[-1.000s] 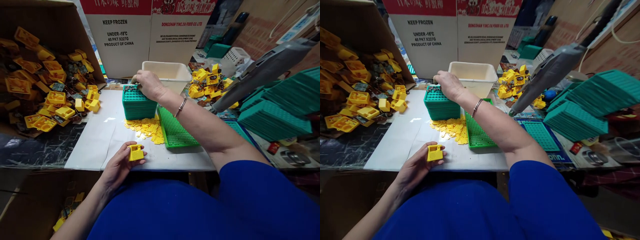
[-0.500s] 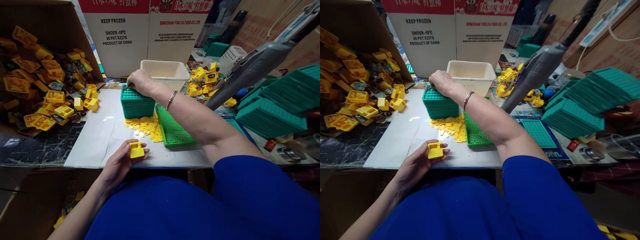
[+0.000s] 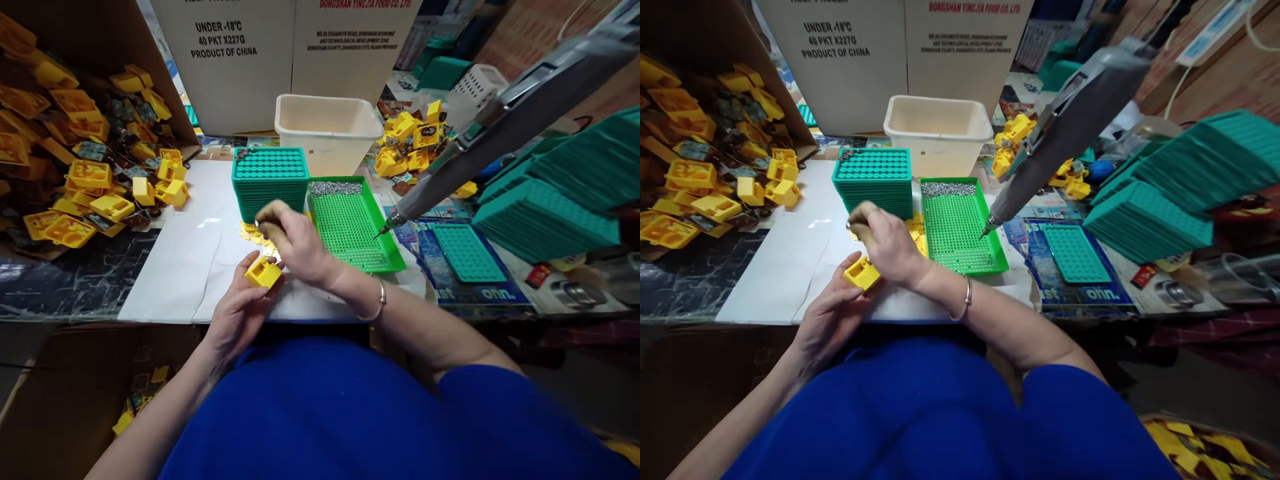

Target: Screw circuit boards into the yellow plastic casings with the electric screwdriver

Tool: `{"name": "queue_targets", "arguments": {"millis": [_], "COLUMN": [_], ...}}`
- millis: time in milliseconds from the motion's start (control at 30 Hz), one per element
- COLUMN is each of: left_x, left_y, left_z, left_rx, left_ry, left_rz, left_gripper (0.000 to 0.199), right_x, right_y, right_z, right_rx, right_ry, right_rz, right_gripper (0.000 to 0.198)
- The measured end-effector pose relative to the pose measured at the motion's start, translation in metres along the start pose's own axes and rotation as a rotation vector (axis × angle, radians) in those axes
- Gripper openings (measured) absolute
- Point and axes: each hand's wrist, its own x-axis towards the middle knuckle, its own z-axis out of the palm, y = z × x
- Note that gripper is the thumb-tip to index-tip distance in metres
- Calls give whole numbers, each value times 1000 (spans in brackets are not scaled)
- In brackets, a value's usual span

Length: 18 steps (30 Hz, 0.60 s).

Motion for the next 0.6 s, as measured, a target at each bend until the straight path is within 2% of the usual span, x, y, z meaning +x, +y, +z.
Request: {"name": "queue_targets", "arguments": {"millis": [67,167,267,367,533,600], "left_x": [4,9,11,10,7,7], "left_y": [-7,-17,-24,-26,-22,-21], "left_z": [3,8,12,15,15,14], "left_rx": [4,33,38,35,57,63], "left_ry": [-4,-23,-45,-43,-24,-15], "left_rz": [12,34,75,82,30,14], "left_gripper": [56,53,54,58,52,52], "right_x": [-32,-56,-62,-64,-70,-72], "right_y": [12,24,25,21,20,22], "right_z": [15,29,33,30,23,20], "right_rx": [90,77,-53,-123,92,138], "right_ry": [79,172,211,191,201,164], "right_rz": [89,128,119,124,222,194], "right_gripper": [7,11,12,11,8,6]}}
